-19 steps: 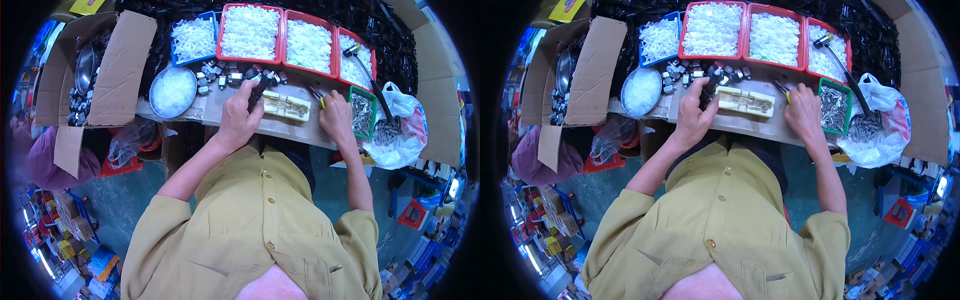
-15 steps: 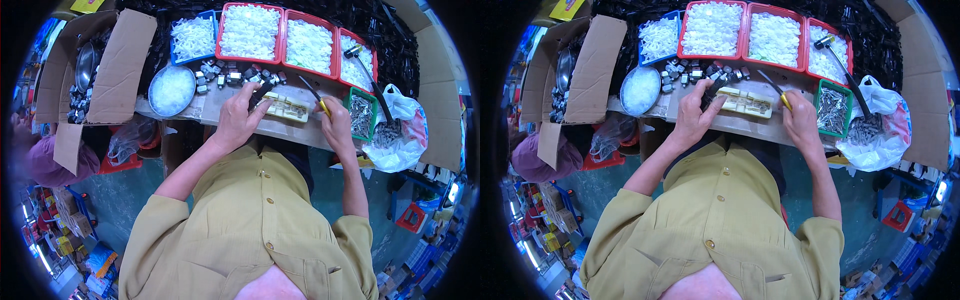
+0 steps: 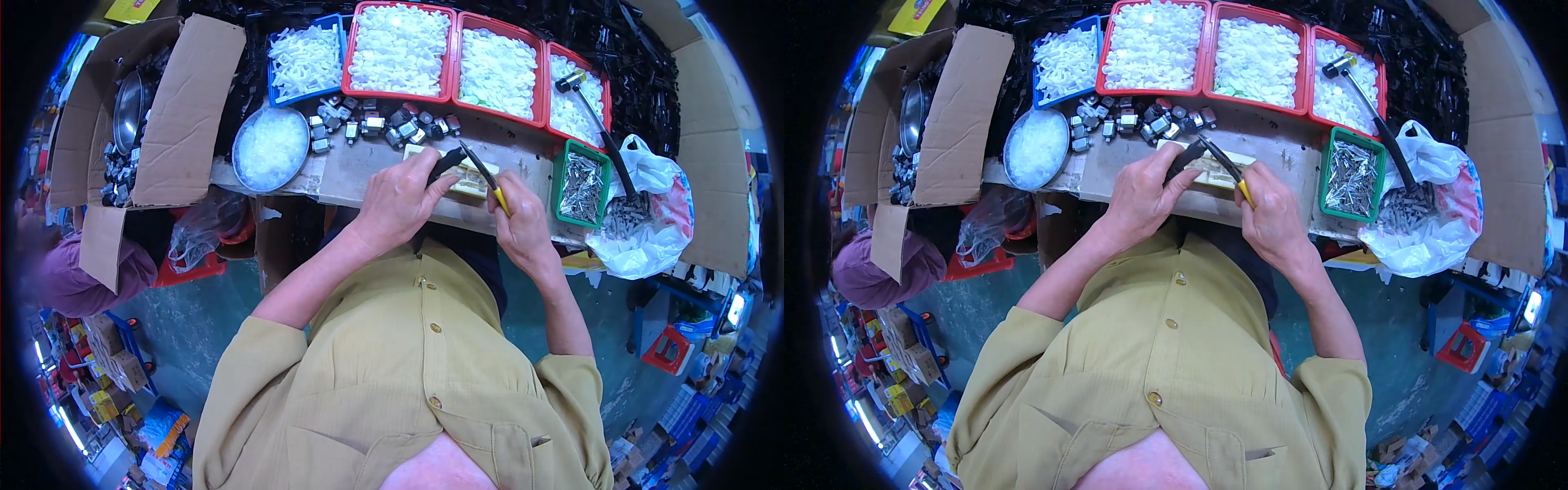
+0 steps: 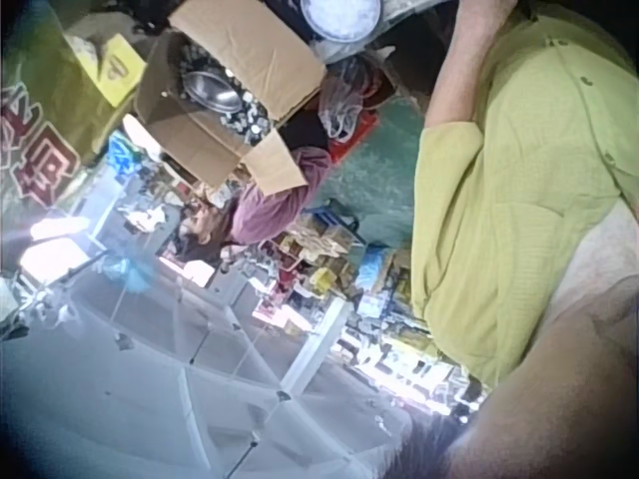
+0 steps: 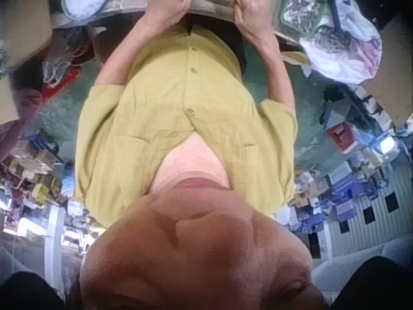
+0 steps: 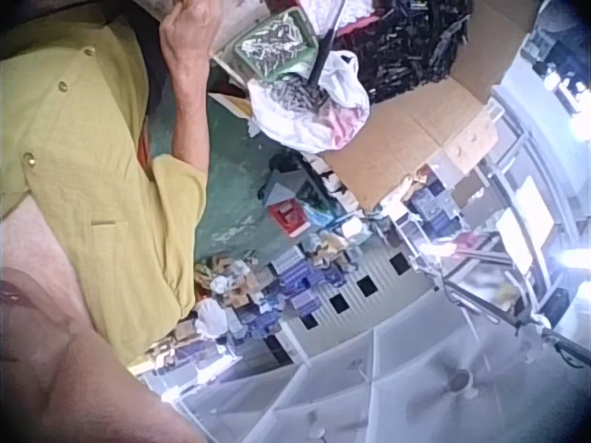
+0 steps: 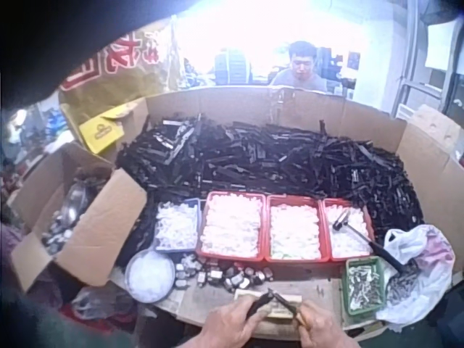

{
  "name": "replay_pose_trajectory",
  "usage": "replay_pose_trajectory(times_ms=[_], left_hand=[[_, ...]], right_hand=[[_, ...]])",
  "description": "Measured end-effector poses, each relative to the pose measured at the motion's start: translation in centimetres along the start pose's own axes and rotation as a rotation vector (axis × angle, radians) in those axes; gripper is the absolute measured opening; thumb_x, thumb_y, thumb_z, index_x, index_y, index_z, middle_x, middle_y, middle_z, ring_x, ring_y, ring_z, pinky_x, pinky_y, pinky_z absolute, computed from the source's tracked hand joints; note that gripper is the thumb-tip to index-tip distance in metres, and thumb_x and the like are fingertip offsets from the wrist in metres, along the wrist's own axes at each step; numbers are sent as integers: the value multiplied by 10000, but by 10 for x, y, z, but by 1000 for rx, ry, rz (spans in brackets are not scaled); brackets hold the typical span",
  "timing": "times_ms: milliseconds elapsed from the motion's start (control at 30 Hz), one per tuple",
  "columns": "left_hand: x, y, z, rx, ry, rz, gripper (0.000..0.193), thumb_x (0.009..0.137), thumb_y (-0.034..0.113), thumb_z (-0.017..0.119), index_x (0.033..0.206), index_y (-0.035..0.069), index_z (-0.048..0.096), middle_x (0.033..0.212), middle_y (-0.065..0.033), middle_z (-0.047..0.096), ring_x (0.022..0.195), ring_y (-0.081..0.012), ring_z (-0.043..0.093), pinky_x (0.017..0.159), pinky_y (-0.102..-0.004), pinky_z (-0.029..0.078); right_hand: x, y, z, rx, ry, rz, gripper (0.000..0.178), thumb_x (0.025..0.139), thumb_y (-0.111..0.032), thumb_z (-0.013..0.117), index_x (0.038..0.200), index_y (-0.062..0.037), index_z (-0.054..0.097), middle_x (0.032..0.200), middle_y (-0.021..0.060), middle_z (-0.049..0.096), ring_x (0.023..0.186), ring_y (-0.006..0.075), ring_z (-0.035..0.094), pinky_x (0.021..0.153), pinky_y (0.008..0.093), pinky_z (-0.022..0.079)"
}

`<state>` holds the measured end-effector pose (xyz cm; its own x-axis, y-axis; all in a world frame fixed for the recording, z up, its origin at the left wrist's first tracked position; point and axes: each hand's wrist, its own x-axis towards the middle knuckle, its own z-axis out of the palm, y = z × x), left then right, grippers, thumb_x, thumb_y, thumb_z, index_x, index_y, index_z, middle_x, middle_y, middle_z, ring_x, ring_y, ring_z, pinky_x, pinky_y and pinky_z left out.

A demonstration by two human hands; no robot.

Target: The person assembles small metal lock components at a workbench. They pick up metal blocks, insert pins, and use pliers to manipulate the parts, occasionally using a hammer to secure them. The person works with various small hardware items organized in trays and boxes.

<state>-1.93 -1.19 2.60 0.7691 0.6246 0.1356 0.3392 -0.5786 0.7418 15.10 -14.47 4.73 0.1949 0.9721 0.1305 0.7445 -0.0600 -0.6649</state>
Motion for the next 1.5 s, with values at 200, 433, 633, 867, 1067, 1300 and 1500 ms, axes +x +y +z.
replay_pose_trajectory(times_ms=[200, 433, 633, 867, 1067, 1300, 1500], left_hand=[[-3, -10, -12, -486, -275, -46, 293, 996, 297, 593, 1031, 8, 565, 727, -120, 596, 586, -245, 593, 509, -344, 445], [-11, -15, -31, -1366, -811, -438, 316, 1030, 330, 539, 979, 20, 564, 650, -17, 468, 453, -58, 384, 393, -210, 304], [-35, -27, -66, -777, -633, -514, 320, 1011, 342, 568, 984, 24, 582, 639, 3, 493, 460, -72, 426, 422, -231, 335], [-140, -120, -109, 529, -384, -318, 381, 869, 330, 722, 1062, 5, 674, 701, -147, 620, 656, -300, 638, 620, -421, 499], [-99, -81, -98, 355, -152, -204, 294, 811, 215, 766, 1003, 4, 697, 793, -164, 648, 721, -335, 652, 666, -432, 505], [-16, -69, -59, 428, 160, 119, 271, 833, 41, 693, 1083, -31, 612, 1044, -180, 602, 979, -361, 604, 817, -443, 498], [5, -80, -40, 459, 170, 37, 333, 820, 14, 683, 1134, -32, 581, 1110, -188, 581, 1023, -377, 571, 874, -451, 481]], right_hand=[[-8, -5, 1, -41, -32, -19, 106, 782, 86, 553, 863, 49, 496, 848, 219, 514, 799, 450, 561, 688, 496, 443], [-19, -13, 0, 31, -44, -76, 144, 733, 88, 558, 864, 43, 518, 886, 187, 549, 817, 402, 587, 707, 463, 469], [-7, -4, -2, 31, -21, -100, 153, 696, 60, 552, 844, 29, 538, 944, 191, 550, 893, 398, 579, 772, 475, 460], [-9, 44, -1, -322, 109, 67, 190, 746, 40, 583, 935, 46, 568, 952, 212, 531, 921, 399, 543, 781, 493, 445], [-9, 53, 7, -431, 64, 106, 262, 757, -34, 655, 1001, 33, 585, 1059, 187, 541, 980, 378, 549, 821, 477, 481], [-3, 44, -10, -422, 95, 36, 390, 785, -164, 765, 1102, 2, 610, 1175, 165, 546, 1068, 348, 557, 834, 456, 485], [35, 46, -60, -473, 167, 35, 286, 805, -82, 730, 1054, 11, 625, 1069, 173, 589, 989, 361, 616, 838, 420, 499]])
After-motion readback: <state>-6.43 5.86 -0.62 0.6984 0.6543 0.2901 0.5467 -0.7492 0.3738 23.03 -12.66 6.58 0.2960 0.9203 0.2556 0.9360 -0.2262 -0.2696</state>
